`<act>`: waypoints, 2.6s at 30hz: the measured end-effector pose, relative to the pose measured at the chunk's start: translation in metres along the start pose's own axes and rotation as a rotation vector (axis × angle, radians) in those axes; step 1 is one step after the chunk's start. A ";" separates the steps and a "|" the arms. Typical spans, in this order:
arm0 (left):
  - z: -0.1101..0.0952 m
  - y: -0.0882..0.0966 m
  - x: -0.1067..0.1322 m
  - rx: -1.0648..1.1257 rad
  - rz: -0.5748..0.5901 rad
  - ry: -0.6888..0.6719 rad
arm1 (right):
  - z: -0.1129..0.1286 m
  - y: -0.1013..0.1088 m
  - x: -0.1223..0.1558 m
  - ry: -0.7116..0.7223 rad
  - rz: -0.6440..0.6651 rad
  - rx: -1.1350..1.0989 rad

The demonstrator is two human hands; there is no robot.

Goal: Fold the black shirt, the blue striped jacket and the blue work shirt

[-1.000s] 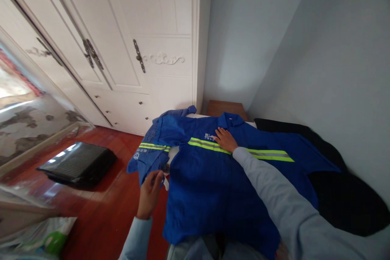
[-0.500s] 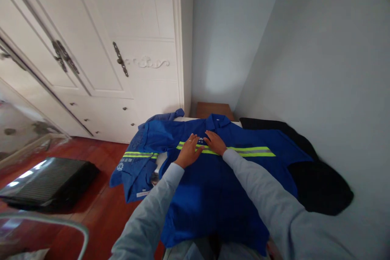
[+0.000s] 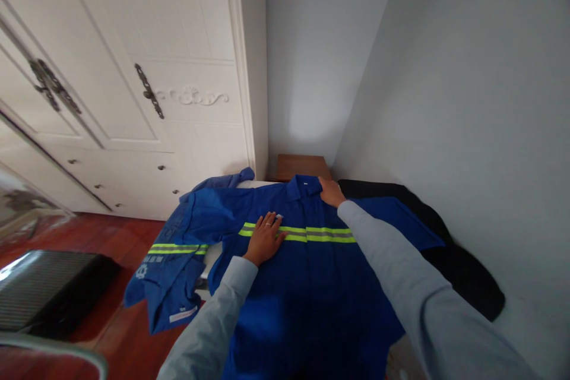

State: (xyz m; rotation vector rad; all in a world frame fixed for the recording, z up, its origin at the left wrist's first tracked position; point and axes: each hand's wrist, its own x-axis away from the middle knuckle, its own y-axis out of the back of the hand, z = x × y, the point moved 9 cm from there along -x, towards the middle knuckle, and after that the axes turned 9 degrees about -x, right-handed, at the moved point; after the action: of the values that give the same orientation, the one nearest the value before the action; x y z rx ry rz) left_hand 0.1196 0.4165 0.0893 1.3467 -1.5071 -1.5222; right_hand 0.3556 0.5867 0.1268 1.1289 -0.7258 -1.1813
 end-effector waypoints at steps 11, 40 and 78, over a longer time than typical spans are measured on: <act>0.002 0.005 0.001 0.011 0.011 0.012 | 0.027 -0.013 -0.017 0.099 0.106 0.100; 0.004 0.007 -0.001 0.002 0.014 0.034 | -0.004 -0.043 0.041 -0.070 0.092 0.134; 0.004 0.006 0.000 0.005 0.011 0.029 | -0.014 -0.049 0.018 -0.142 0.008 0.115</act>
State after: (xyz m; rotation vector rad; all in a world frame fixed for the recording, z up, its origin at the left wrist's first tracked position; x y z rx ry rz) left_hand 0.1146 0.4168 0.0944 1.3559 -1.4983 -1.4871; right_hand 0.3573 0.5743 0.0745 1.1442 -0.9159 -1.2344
